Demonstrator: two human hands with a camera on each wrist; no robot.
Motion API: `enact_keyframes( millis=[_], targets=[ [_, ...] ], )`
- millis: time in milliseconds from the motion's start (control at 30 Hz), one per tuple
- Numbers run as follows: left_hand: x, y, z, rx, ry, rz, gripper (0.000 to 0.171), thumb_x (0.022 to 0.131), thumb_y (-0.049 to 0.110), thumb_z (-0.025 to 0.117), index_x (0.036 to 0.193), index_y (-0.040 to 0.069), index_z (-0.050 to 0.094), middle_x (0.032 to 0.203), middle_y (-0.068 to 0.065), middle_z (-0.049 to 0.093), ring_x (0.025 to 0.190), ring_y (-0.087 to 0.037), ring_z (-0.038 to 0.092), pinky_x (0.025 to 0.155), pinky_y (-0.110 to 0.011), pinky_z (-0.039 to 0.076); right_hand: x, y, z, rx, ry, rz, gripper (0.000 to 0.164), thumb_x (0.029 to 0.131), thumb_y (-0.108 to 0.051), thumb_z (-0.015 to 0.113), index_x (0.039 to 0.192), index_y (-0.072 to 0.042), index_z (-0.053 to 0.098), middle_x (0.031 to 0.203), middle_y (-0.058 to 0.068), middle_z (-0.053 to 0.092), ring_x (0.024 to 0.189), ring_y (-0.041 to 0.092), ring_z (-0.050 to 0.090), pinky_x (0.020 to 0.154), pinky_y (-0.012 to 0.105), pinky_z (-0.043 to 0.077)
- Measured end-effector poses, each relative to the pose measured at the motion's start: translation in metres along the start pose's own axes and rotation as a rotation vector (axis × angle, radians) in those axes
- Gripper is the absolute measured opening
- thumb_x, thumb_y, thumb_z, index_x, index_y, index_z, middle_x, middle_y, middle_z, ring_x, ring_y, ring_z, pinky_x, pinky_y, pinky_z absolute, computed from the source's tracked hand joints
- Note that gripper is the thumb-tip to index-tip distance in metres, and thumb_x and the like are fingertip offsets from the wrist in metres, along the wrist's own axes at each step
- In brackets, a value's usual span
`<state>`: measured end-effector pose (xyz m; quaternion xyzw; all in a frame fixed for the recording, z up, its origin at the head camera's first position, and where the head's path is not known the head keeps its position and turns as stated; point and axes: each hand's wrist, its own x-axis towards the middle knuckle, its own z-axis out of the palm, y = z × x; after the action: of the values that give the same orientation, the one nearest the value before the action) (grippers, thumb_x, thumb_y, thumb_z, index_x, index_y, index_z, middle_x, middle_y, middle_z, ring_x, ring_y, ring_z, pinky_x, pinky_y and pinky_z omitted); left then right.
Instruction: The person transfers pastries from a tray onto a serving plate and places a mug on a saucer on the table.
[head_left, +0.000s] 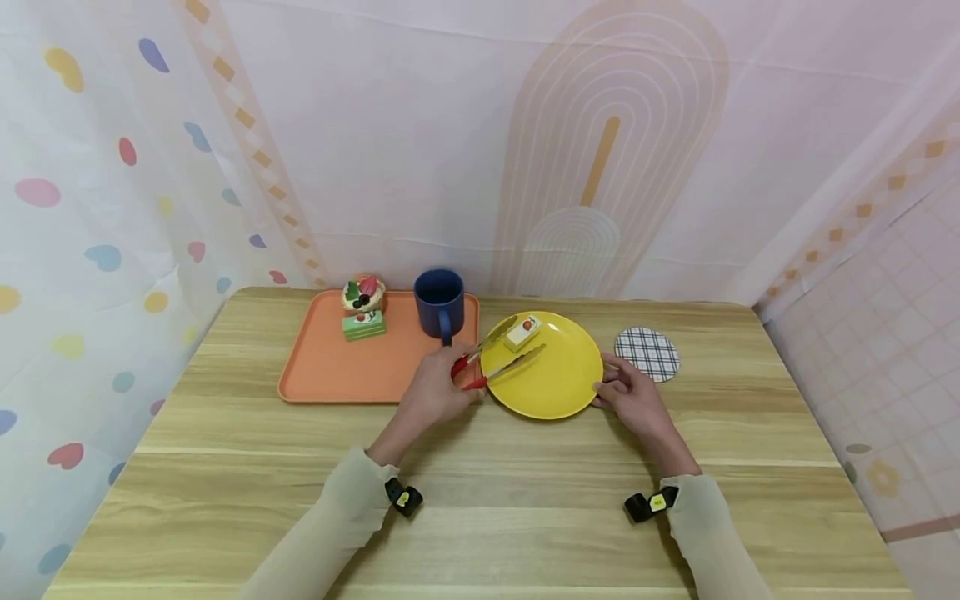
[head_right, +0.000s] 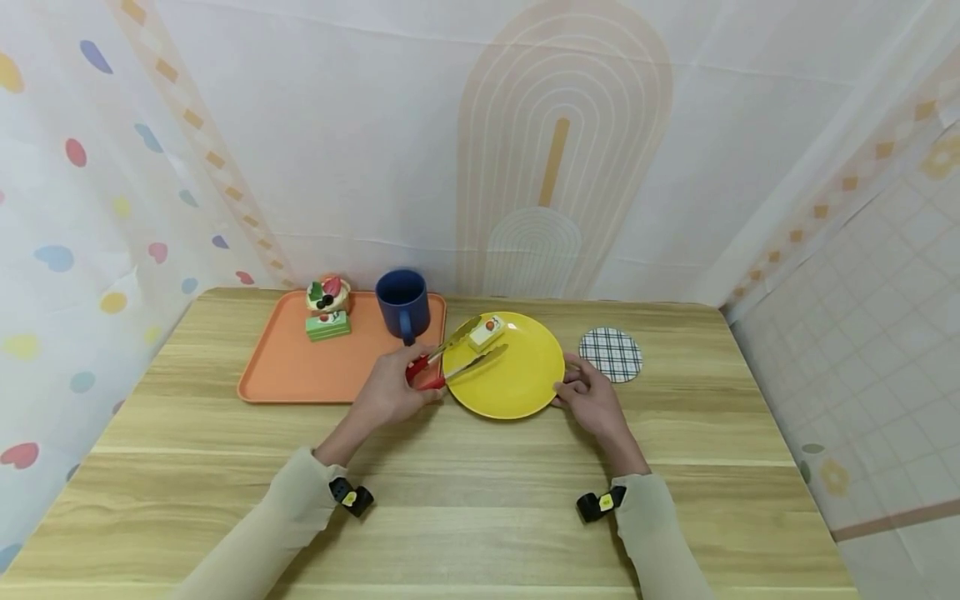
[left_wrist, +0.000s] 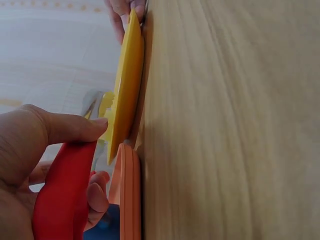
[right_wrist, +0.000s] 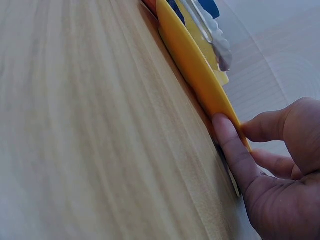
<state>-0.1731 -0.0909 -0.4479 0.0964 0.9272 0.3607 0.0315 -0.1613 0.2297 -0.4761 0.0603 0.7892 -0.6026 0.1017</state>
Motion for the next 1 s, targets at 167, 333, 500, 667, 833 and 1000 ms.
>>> enact_keyframes(
  millis=[167,333,500,667,833,1000],
  targets=[
    [-0.004,-0.001,0.003,-0.006,0.024,0.022,0.071,0.077,0.019,0.09,0.141,0.014,0.06,0.134,-0.011,0.065,0.119,-0.031,0.06,0.102,-0.051,0.051,0.0,0.0,0.0,-0.008,0.0,-0.001,0.06,0.102,-0.005,0.059,0.158,-0.011,0.037,0.129,0.023,0.055,0.098,0.013,0.067,0.085,0.026,0.06],
    [-0.008,-0.001,0.004,-0.019,0.051,0.049,0.072,0.076,0.019,0.091,0.141,0.012,0.061,0.136,-0.01,0.065,0.122,-0.032,0.06,0.105,-0.051,0.05,0.0,0.0,0.0,-0.003,-0.001,-0.008,0.06,0.102,-0.005,0.059,0.158,-0.011,0.037,0.13,0.024,0.055,0.098,0.013,0.067,0.084,0.026,0.06],
    [-0.012,-0.001,0.004,-0.054,0.068,0.042,0.072,0.076,0.02,0.091,0.14,0.012,0.061,0.136,-0.01,0.065,0.122,-0.031,0.06,0.105,-0.051,0.051,0.0,-0.001,0.0,-0.001,-0.001,0.002,0.06,0.102,-0.005,0.06,0.158,-0.011,0.037,0.13,0.023,0.055,0.099,0.014,0.067,0.085,0.026,0.06],
    [-0.016,-0.002,0.004,-0.087,0.086,0.033,0.071,0.076,0.02,0.091,0.14,0.012,0.061,0.134,-0.01,0.066,0.118,-0.03,0.061,0.102,-0.051,0.052,0.0,-0.001,0.0,-0.008,0.001,0.0,0.06,0.102,-0.005,0.059,0.158,-0.011,0.037,0.13,0.023,0.055,0.099,0.014,0.067,0.085,0.027,0.06],
    [-0.02,-0.001,0.004,-0.105,0.111,0.031,0.071,0.075,0.02,0.092,0.139,0.013,0.062,0.133,-0.01,0.066,0.115,-0.029,0.062,0.099,-0.049,0.053,0.001,0.001,0.0,0.002,-0.001,-0.008,0.06,0.102,-0.004,0.059,0.157,-0.011,0.038,0.13,0.024,0.055,0.098,0.014,0.067,0.085,0.027,0.06],
    [-0.025,-0.003,0.003,-0.145,0.16,0.036,0.069,0.073,0.019,0.094,0.135,0.012,0.064,0.131,-0.01,0.067,0.109,-0.028,0.063,0.093,-0.046,0.055,0.001,0.003,0.0,0.015,-0.002,-0.016,0.059,0.102,-0.003,0.059,0.157,-0.01,0.039,0.13,0.025,0.055,0.098,0.013,0.068,0.084,0.027,0.06]
  ],
)
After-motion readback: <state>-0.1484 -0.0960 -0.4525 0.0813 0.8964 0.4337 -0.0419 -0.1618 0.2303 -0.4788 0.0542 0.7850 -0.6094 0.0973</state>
